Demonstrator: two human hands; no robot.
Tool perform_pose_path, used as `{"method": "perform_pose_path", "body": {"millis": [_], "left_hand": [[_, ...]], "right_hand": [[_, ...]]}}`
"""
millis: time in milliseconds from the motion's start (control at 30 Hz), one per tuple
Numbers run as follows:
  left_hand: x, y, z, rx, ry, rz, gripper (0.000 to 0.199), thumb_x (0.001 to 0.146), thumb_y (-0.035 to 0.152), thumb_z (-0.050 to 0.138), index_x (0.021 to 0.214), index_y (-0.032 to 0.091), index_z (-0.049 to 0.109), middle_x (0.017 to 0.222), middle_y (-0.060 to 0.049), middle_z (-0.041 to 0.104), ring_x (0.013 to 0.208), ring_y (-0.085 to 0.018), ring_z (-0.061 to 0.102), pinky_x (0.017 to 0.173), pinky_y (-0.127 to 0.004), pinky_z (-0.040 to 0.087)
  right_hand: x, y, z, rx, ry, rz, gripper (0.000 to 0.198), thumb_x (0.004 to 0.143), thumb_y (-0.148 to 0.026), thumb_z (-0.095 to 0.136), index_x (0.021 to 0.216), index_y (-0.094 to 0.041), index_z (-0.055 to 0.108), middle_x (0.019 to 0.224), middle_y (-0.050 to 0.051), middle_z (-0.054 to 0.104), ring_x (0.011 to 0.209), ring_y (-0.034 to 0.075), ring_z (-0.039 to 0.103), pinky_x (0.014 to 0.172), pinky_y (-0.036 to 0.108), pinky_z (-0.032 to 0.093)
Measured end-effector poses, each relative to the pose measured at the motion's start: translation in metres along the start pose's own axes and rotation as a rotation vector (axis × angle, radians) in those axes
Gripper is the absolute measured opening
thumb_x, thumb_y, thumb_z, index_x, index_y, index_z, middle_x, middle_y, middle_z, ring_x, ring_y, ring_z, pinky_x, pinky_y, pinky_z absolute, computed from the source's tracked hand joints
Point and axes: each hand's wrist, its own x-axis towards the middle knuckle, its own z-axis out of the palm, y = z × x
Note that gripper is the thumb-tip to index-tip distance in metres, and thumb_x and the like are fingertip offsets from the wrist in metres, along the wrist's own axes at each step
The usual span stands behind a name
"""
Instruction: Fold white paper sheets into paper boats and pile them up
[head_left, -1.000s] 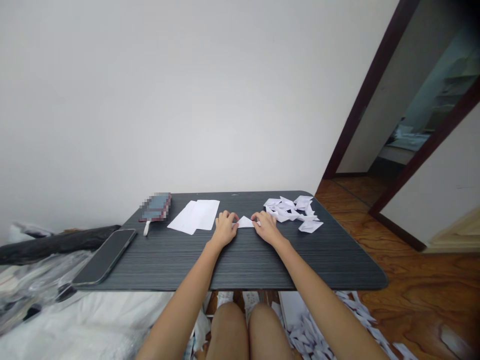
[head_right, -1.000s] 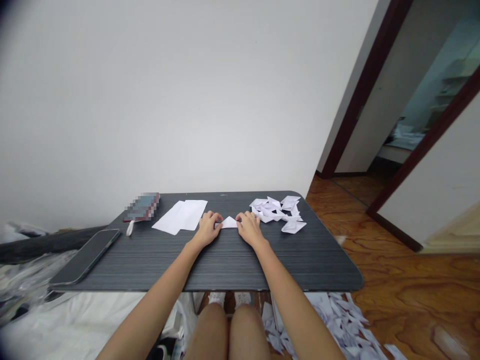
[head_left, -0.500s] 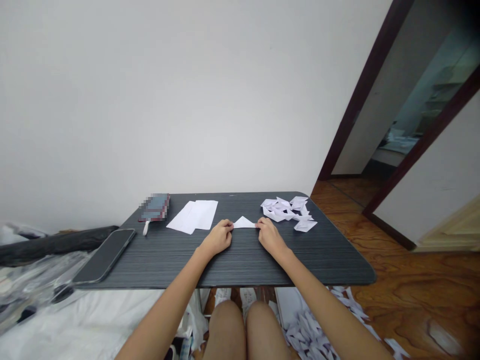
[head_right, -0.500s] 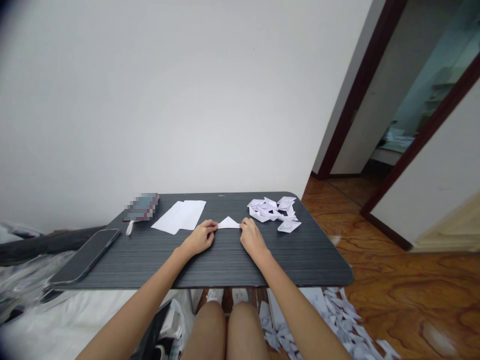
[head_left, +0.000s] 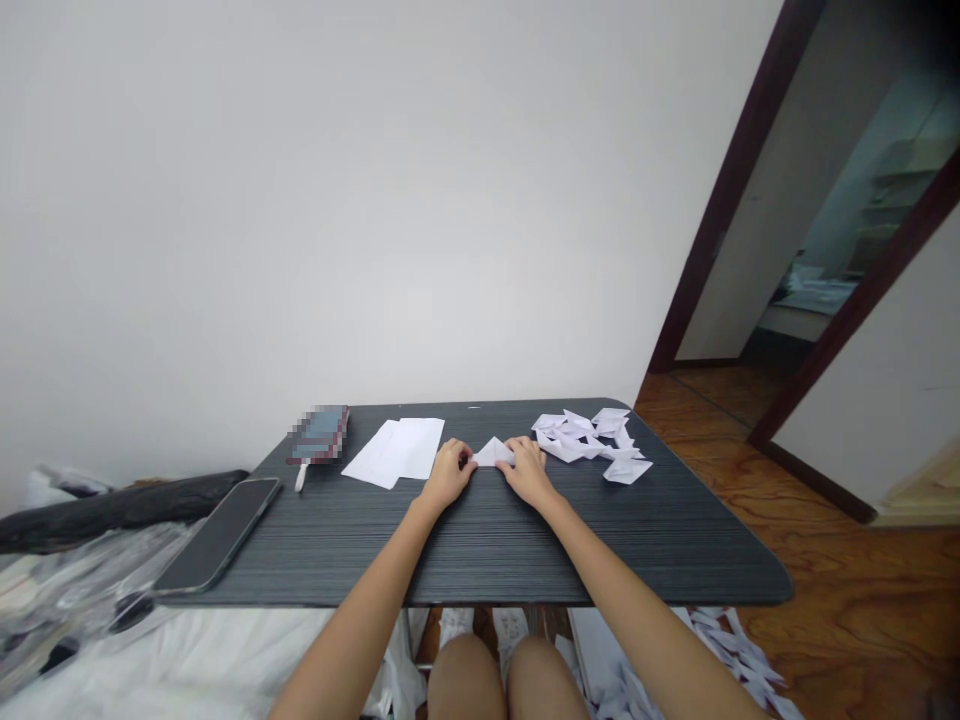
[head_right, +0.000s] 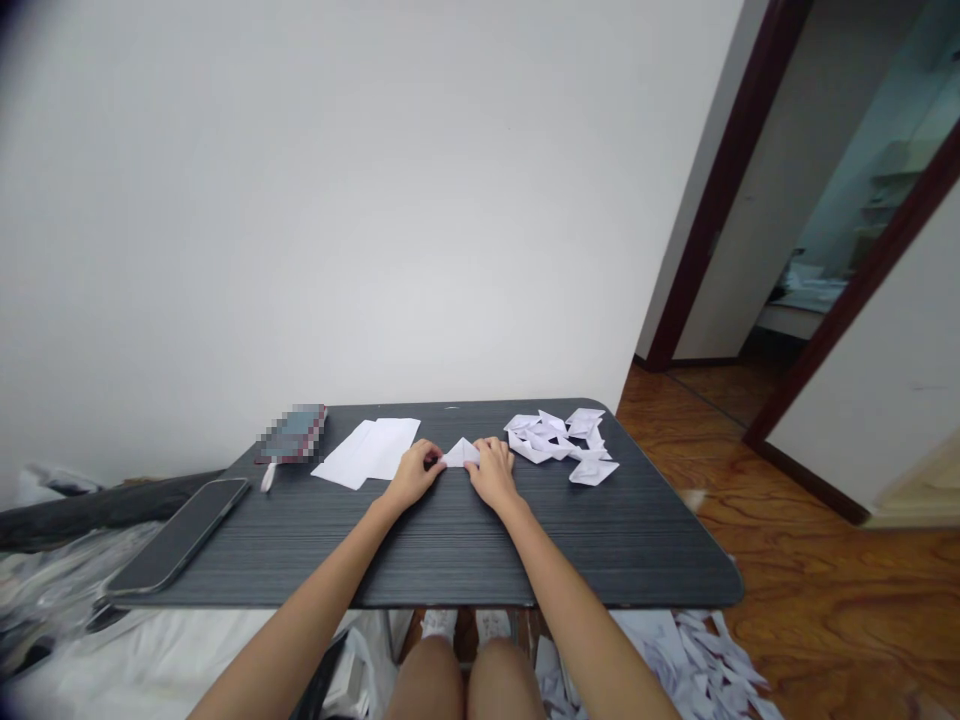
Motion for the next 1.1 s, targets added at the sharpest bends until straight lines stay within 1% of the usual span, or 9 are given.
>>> {"method": "perform_pose_path", "body": {"millis": [100,167,300,400,700,767,867,900,1100], "left_hand": [[0.008,-0.008,0.001,-0.221,0.109,-0.175,0.023,0.065,0.019,0.058,0.086,0.013,0.052,0.077,-0.003,0.054,0.065,-0.011,0.051,0.062,-0.025,0.043],[0.009,-0.01,0.0,-0.424,0.116,-0.266,0.028,0.066,0.023,0.058,0.091,0.011,0.051,0.075,-0.004,0.056,0.06,-0.009,0.051,0.057,-0.023,0.043],[0.007,-0.005,-0.006,-0.809,-0.084,-0.318,0.03,0.073,0.037,0.052,0.079,0.008,0.057,0.071,-0.007,0.061,0.05,-0.007,0.051,0.049,-0.02,0.039],[0.006,0.004,-0.008,-0.959,-0.143,-0.365,0.032,0.072,0.038,0.053,0.073,0.006,0.057,0.072,-0.01,0.063,0.05,-0.008,0.054,0.046,-0.019,0.039],[0.007,0.003,-0.008,-1.094,-0.115,-0.534,0.01,0.071,0.014,0.053,0.071,0.004,0.057,0.068,-0.012,0.064,0.061,-0.015,0.062,0.058,-0.022,0.049],[0.007,0.002,-0.009,-1.079,-0.096,-0.541,0.004,0.068,0.008,0.053,0.068,0.005,0.056,0.064,-0.009,0.063,0.058,-0.013,0.061,0.056,-0.02,0.049],[0.008,0.001,-0.01,-1.057,-0.098,-0.535,0.006,0.067,0.006,0.055,0.061,0.007,0.054,0.062,-0.006,0.062,0.057,-0.011,0.06,0.056,-0.018,0.049],[0.008,0.001,-0.01,-1.055,-0.099,-0.533,0.007,0.067,0.007,0.055,0.06,0.007,0.053,0.062,-0.006,0.061,0.057,-0.011,0.06,0.056,-0.018,0.05],[0.008,-0.003,-0.012,-1.069,-0.103,-0.526,0.006,0.068,0.007,0.056,0.062,0.006,0.053,0.061,-0.006,0.06,0.057,-0.012,0.061,0.054,-0.017,0.049]], "right_hand": [[0.005,0.004,-0.002,0.243,0.04,-0.068,0.014,0.074,-0.023,0.045,0.079,-0.017,0.056,0.083,0.005,0.054,0.081,0.018,0.049,0.075,0.032,0.037],[0.008,0.005,-0.004,0.361,0.065,-0.081,0.015,0.074,-0.024,0.043,0.078,-0.017,0.056,0.079,0.004,0.055,0.077,0.017,0.05,0.073,0.03,0.038],[0.009,0.002,-0.005,0.46,0.086,-0.111,0.014,0.073,-0.023,0.046,0.078,-0.016,0.058,0.08,0.005,0.055,0.078,0.016,0.051,0.075,0.029,0.039],[0.008,-0.002,-0.005,0.492,0.101,-0.148,0.012,0.073,-0.022,0.048,0.075,-0.016,0.059,0.08,0.005,0.054,0.079,0.016,0.051,0.075,0.029,0.04],[0.003,-0.01,-0.013,0.524,0.099,-0.209,0.009,0.068,-0.017,0.054,0.074,-0.018,0.061,0.093,0.005,0.045,0.086,0.015,0.05,0.077,0.03,0.042],[0.003,-0.009,-0.015,0.595,0.075,-0.194,0.022,0.066,-0.015,0.054,0.087,-0.019,0.059,0.097,0.006,0.044,0.087,0.015,0.05,0.075,0.029,0.043],[0.006,-0.003,-0.019,0.792,-0.019,-0.123,0.053,0.065,-0.015,0.055,0.115,-0.024,0.041,0.098,0.005,0.048,0.085,0.013,0.052,0.075,0.029,0.045],[0.007,0.0,-0.021,0.869,-0.074,-0.097,0.056,0.065,-0.016,0.055,0.118,-0.025,0.038,0.095,0.004,0.05,0.082,0.012,0.054,0.076,0.029,0.045],[0.013,0.015,-0.031,1.173,-0.286,0.044,0.035,0.067,-0.022,0.057,0.101,-0.019,0.056,0.093,0.005,0.06,0.084,0.015,0.057,0.078,0.032,0.045]]}}
